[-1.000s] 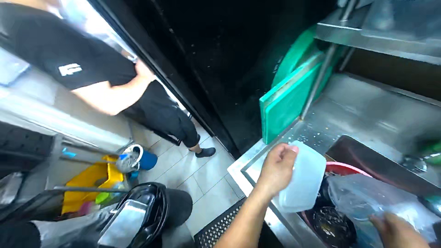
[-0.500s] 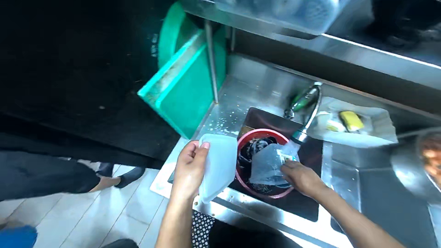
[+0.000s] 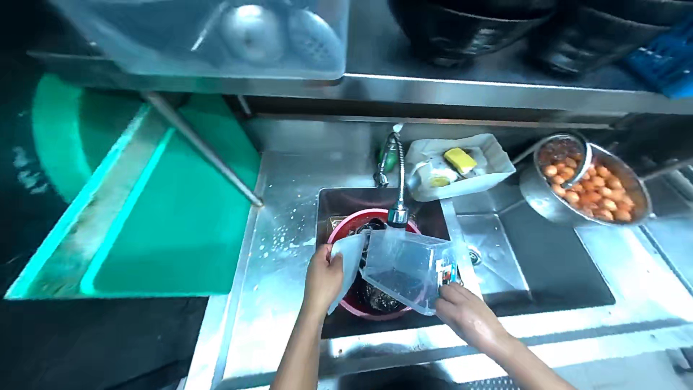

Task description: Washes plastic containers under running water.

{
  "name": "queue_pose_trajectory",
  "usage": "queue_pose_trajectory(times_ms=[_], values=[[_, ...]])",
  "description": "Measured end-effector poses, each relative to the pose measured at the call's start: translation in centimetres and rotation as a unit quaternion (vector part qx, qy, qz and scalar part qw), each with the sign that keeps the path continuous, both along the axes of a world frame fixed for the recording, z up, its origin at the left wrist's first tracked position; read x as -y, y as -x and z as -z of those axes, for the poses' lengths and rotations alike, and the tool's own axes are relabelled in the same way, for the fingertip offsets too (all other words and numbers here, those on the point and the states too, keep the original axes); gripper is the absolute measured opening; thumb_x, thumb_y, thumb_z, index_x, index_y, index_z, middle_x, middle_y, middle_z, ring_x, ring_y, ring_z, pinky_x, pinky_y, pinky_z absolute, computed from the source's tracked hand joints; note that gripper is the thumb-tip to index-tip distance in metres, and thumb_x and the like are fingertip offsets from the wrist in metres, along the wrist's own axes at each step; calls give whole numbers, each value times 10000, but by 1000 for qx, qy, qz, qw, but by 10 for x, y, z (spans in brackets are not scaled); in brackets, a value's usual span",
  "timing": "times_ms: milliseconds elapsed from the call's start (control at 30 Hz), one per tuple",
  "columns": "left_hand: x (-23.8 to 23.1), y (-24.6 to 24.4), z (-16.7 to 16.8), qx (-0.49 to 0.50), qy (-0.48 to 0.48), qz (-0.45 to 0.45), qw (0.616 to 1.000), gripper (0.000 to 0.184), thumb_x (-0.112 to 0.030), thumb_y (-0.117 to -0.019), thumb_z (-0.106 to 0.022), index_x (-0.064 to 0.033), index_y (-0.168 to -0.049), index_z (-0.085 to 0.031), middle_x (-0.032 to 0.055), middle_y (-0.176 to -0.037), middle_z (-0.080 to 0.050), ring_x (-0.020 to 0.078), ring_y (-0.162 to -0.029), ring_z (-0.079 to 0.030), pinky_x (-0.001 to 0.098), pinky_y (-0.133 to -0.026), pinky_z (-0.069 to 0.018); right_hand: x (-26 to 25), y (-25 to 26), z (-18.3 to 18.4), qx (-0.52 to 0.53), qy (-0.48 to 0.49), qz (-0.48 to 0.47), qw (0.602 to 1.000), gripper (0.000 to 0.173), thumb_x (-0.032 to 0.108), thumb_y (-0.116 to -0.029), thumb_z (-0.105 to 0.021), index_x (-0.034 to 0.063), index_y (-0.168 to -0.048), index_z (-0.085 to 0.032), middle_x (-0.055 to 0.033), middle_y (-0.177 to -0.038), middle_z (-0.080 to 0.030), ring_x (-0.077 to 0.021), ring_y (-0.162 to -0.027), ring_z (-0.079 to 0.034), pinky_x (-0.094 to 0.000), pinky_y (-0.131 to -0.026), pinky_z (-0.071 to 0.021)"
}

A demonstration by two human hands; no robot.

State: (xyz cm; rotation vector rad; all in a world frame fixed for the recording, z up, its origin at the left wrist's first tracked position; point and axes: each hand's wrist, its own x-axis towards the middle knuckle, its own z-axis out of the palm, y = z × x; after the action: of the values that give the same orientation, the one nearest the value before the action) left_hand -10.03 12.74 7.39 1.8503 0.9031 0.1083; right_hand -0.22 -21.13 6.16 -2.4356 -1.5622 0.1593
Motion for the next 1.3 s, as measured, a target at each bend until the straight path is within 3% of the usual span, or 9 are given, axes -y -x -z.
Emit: queue_pose_trajectory(times_ms=[100, 400, 500, 567, 633, 733, 933, 1100, 1300], values=[[-3, -40, 41, -44, -19, 54, 997, 317, -222, -1062, -521, -4, -1271, -619, 221, -1141, -680, 361, -1068, -669, 599, -949, -530, 19, 13, -9, 19, -29, 49, 998, 161, 238, -1007, -578, 164, -892, -664, -48, -924, -644, -235, -945, -650, -403, -818, -580], [43, -133, 86, -111, -71, 336, 932, 450, -219, -1053, -514, -6, -1449, -522, 249, -1372, -601, 383, -1299, -574, 559, -1114, -440, 46, 63, -37, 21, -116, 243, 963, 238, 260, -965, -672, 103, -790, -638, -96, -870, -638, -246, -886, -647, -397, -773, -562], [63, -128, 83, -104, -42, 297, 948, 521, -331, -1088, -453, 21, -1470, -485, 259, -1405, -576, 378, -1332, -550, 550, -1131, -424, 31, 74, -53, -63, -207, 388, 896, 278, 278, -948, -743, 38, -835, -659, -96, -832, -645, -175, -810, -639, -338, -752, -555], [68, -117, 79, -108, 8, 243, 964, 554, -342, -1082, -473, 36, -1486, -453, 273, -1431, -548, 381, -1354, -528, 549, -1148, -409, 16, 83, -65, -154, -254, 499, 814, 234, 237, -923, -759, 54, -855, -630, -30, -783, -628, -101, -695, -628, -275, -646, -564], [67, -103, 71, -95, 63, 176, 978, 500, -309, -1067, -526, 48, -1417, -517, 282, -1361, -586, 384, -1290, -570, 560, -1105, -443, 3, 86, -70, -227, -311, 572, 724, 188, 168, -909, -746, 78, -848, -593, -15, -724, -657, -121, -620, -662, -296, -584, -589], [56, -84, 58, -59, 101, 105, 988, 400, -269, -1074, -515, 40, -1314, -593, 269, -1232, -636, 378, -1163, -617, 589, -1002, -489, -8, 91, -64, -311, -391, 588, 636, 186, 114, -917, -726, 49, -849, -565, -76, -697, -646, -207, -587, -662, -371, -583, -615], [17, -56, 38, -19, 115, 30, 993, 454, -352, -1074, -522, 0, -1355, -581, 232, -1287, -628, 341, -1191, -618, 587, -1012, -496, -43, 93, -51, -472, -469, 576, 475, 148, 61, -963, -664, 7, -919, -533, -133, -702, -615, -208, -561, -620, -374, -562, -591], [-1, -33, 37, 9, 121, -22, 992, 420, -333, -1071, -533, -7, -1332, -575, 211, -1212, -649, 306, -1100, -654, 547, -949, -541, -61, 85, -53, -549, -463, 571, 397, 194, 135, -1009, -648, 3, -1101, -539, -187, -817, -649, -258, -644, -667, -424, -629, -618], [-2, -18, 40, 35, 173, -60, 982, 404, -304, -1068, -550, -5, -1340, -554, 204, -1182, -655, 282, -1040, -674, 504, -897, -574, -68, 81, -64, -553, -466, 560, 403, 195, 132, -1011, -640, 7, -1107, -526, -198, -866, -653, -262, -668, -670, -431, -648, -622]])
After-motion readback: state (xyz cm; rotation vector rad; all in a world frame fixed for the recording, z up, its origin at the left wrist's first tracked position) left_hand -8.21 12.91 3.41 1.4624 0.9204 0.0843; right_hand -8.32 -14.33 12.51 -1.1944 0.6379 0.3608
